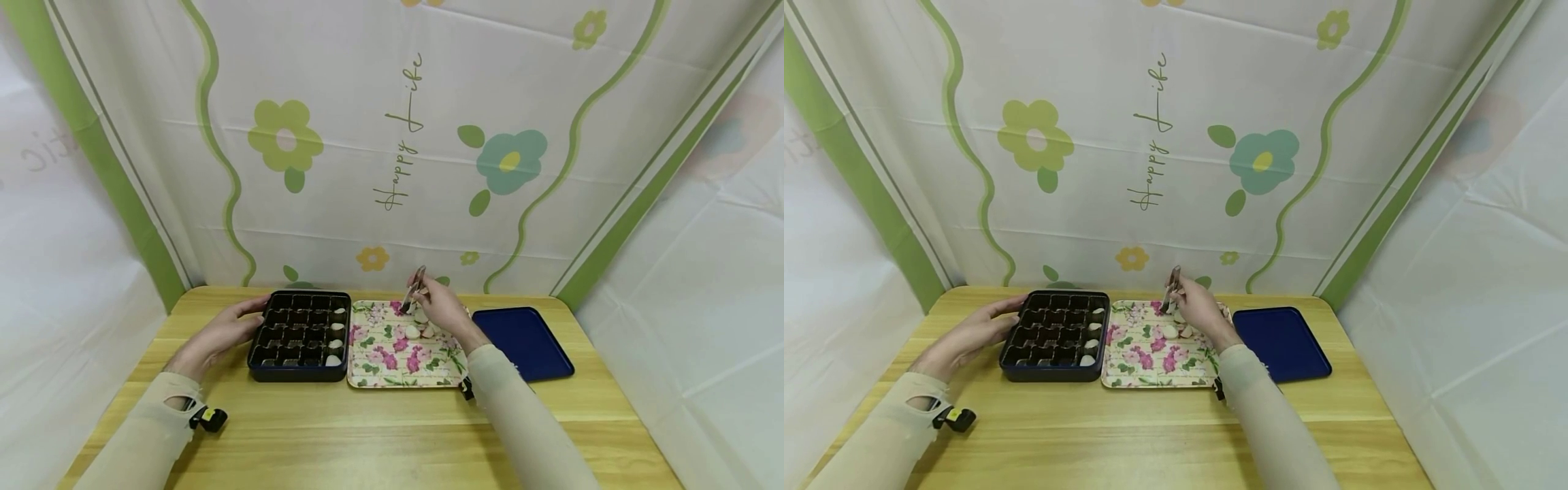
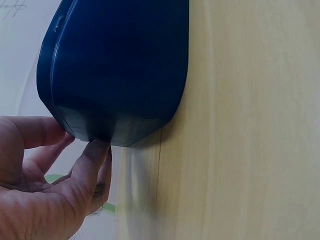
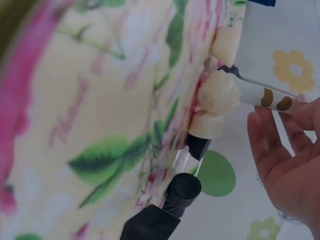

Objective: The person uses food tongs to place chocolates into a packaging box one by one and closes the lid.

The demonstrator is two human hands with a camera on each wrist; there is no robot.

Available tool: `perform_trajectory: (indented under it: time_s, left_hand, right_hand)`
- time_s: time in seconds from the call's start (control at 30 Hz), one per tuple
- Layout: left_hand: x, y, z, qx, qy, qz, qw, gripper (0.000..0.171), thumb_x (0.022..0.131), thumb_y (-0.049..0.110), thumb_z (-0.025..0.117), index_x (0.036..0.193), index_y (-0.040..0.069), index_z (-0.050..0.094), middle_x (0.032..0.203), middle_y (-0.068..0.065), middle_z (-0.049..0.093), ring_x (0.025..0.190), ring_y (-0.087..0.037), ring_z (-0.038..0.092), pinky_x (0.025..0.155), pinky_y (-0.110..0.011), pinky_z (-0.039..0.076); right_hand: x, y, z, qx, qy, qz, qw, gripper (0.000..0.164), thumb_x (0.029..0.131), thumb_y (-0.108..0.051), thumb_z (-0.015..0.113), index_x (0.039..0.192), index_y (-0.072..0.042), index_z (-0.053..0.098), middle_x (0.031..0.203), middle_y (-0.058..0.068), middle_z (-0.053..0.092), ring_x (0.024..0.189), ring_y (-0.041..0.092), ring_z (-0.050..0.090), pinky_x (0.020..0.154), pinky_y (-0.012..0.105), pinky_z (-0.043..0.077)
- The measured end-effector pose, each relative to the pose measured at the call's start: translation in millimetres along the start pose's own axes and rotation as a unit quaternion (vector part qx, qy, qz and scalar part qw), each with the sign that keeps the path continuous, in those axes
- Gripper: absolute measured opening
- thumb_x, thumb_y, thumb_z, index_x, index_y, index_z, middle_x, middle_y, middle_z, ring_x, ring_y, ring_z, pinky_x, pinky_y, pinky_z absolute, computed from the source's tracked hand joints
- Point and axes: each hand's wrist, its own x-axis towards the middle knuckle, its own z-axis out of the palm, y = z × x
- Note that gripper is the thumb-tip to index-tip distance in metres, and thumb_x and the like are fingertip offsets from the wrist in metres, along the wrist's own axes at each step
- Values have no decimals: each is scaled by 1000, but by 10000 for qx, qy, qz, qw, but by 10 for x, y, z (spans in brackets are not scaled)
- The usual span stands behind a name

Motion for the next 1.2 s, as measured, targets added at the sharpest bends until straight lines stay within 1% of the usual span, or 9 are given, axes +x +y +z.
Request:
perform_trajectory:
  time_s: [0.1, 0.27, 0.37, 0.53, 0.63, 0.73, 0.97, 1.1, 1.2]
  left_hand:
    - [1, -2, -1, -14, 12, -27, 10000, 62, 113, 12, 46, 169, 8, 22, 174, -28, 16, 151, -42, 37, 99, -19, 55]
    - [-3, 0, -3, 12, -3, -29, 10000, 62, 113, 12, 46, 169, 8, 21, 174, -29, 16, 152, -43, 36, 100, -20, 56]
    - [-5, 2, -3, 9, 5, -21, 10000, 62, 113, 12, 45, 169, 8, 21, 174, -29, 16, 152, -44, 35, 100, -21, 56]
    - [-6, 5, -8, 112, 10, 1, 9999, 61, 113, 13, 45, 169, 8, 20, 174, -30, 16, 153, -46, 33, 101, -22, 56]
    - [-1, 8, -6, 129, 18, 4, 9999, 62, 113, 13, 45, 169, 8, 21, 174, -30, 16, 153, -46, 33, 100, -23, 56]
    - [2, 10, -2, 124, 30, -1, 9999, 62, 113, 13, 46, 169, 8, 21, 174, -29, 16, 152, -44, 35, 100, -22, 56]
    - [4, 12, 4, 34, 11, -6, 10000, 62, 113, 12, 46, 169, 8, 21, 174, -29, 16, 152, -43, 36, 100, -21, 56]
    - [1, 12, 5, 61, 9, -8, 10000, 62, 113, 13, 46, 169, 7, 21, 174, -29, 17, 152, -44, 36, 100, -22, 56]
    - [-4, 16, 8, 86, 12, -23, 10000, 62, 113, 13, 46, 169, 7, 21, 174, -29, 16, 153, -45, 34, 100, -22, 56]
  right_hand:
    - [0, 12, 19, -41, 42, -32, 10000, 24, 111, -29, 55, 134, -30, 60, 134, 2, 67, 119, 26, 69, 90, 45, 62]
    - [-32, -85, 46, 153, -39, 7, 9999, 23, 110, -30, 56, 133, -26, 61, 129, 5, 66, 102, 26, 71, 70, 37, 56]
    - [-56, -185, 69, 425, -181, 212, 9987, 21, 110, -32, 57, 128, -21, 60, 123, 8, 66, 97, 28, 73, 63, 36, 54]
    - [-78, -333, 105, 1269, -324, 1016, 9862, 24, 110, -32, 56, 126, -15, 58, 117, 12, 66, 98, 29, 74, 77, 46, 65]
    - [-78, -363, 127, 1742, -206, 1481, 9733, 25, 111, -31, 56, 127, -12, 58, 116, 14, 67, 97, 27, 74, 83, 51, 65]
    - [-70, -361, 141, 2077, -9, 1675, 9637, 27, 111, -31, 55, 128, -9, 56, 117, 16, 68, 96, 28, 74, 83, 53, 64]
    - [-44, -313, 153, 2209, 431, 1520, 9624, 36, 109, -38, 58, 129, -8, 55, 117, 17, 69, 98, 30, 75, 87, 52, 65]
    - [-51, -286, 145, 2027, 500, 1260, 9698, 42, 108, -42, 58, 135, -11, 52, 120, 14, 68, 102, 32, 76, 87, 53, 65]
    - [-63, -277, 128, 1684, 424, 978, 9799, 40, 109, -41, 58, 139, -16, 52, 123, 10, 66, 105, 33, 76, 81, 50, 65]
